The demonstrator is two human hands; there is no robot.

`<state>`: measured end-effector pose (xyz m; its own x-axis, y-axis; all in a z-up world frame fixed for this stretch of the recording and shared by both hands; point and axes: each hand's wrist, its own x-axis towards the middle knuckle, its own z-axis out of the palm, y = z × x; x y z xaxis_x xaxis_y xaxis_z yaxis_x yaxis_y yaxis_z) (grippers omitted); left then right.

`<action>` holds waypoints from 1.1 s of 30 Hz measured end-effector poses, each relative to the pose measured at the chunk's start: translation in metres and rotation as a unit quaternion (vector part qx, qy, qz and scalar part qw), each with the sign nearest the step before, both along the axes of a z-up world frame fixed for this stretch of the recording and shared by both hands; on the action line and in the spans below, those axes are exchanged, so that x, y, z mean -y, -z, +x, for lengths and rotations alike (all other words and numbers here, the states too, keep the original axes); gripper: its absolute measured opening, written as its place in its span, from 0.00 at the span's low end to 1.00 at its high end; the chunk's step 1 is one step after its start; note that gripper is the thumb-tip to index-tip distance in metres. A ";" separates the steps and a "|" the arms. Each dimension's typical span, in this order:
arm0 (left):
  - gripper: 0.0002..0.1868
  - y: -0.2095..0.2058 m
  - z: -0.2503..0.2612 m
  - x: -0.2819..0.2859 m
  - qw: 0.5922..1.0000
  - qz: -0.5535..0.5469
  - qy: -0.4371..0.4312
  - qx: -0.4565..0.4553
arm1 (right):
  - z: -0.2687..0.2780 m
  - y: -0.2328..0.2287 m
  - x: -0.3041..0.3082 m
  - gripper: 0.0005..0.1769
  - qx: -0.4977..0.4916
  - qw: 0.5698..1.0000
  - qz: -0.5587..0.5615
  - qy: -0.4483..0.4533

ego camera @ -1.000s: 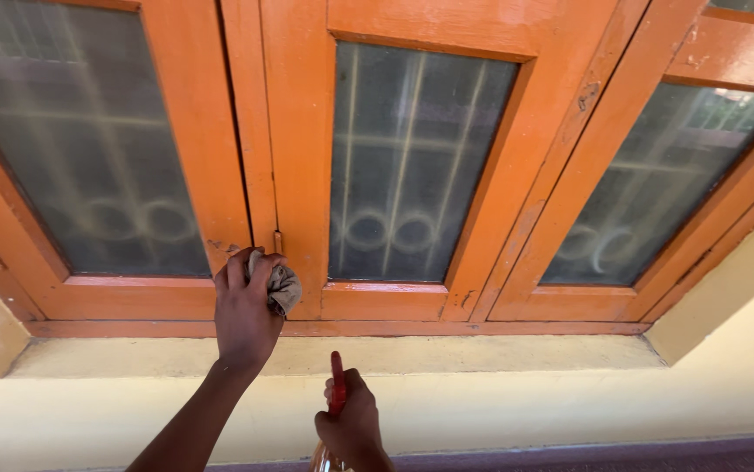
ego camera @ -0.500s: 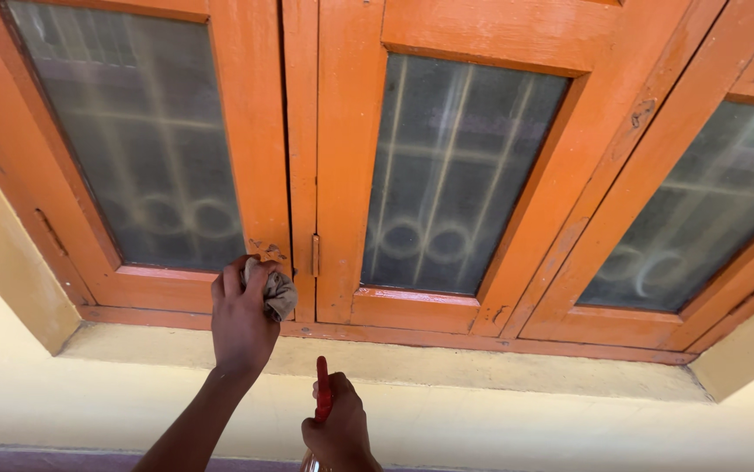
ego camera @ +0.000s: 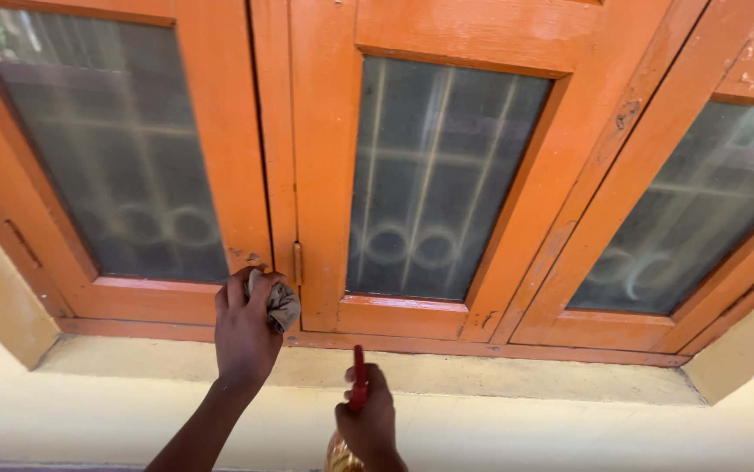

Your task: The person cleans a set of wooden windows by spraying a cleaning solution from a bottle and wiping the glass panes and wooden frames with a cloth.

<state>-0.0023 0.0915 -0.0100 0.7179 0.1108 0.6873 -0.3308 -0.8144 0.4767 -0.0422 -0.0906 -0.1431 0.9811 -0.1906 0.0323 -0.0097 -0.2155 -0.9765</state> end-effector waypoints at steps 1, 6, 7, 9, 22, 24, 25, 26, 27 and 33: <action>0.37 0.001 0.002 0.007 1.000 -0.003 0.005 0.008 | 0.005 -0.001 0.010 0.22 0.018 1.000 0.012 0.013; 0.38 0.002 0.014 0.047 1.000 0.004 0.029 0.000 | 0.028 -0.017 0.066 0.23 0.100 0.988 -0.053 0.104; 0.38 0.001 0.016 0.056 0.999 0.005 0.036 -0.003 | 0.034 -0.022 0.077 0.24 0.116 0.984 -0.055 0.122; 0.36 0.001 0.020 0.075 0.998 0.001 0.058 0.003 | 0.037 -0.030 0.099 0.25 0.150 0.975 -0.059 0.153; 0.35 0.005 0.040 0.219 0.981 -0.011 0.192 -0.003 | 0.064 -0.080 0.234 0.29 0.257 0.901 -0.134 0.324; 0.34 0.011 0.043 0.237 0.980 -0.006 0.197 0.000 | 0.069 -0.073 0.254 0.29 0.273 0.886 -0.156 0.340; 0.34 0.014 0.044 0.245 0.980 -0.003 0.198 0.001 | 0.071 -0.069 0.262 0.29 0.278 0.882 -0.153 0.348; 0.33 0.017 0.045 0.252 0.980 -0.001 0.200 -0.004 | 0.074 -0.065 0.270 0.29 0.283 0.878 -0.149 0.355; 0.33 0.020 0.046 0.258 0.979 0.001 0.203 -0.009 | 0.076 -0.060 0.279 0.29 0.282 0.874 -0.158 0.363; 0.35 0.041 0.048 0.277 0.979 0.001 0.200 -0.042 | 0.089 -0.023 0.315 0.32 0.247 0.859 -0.191 0.405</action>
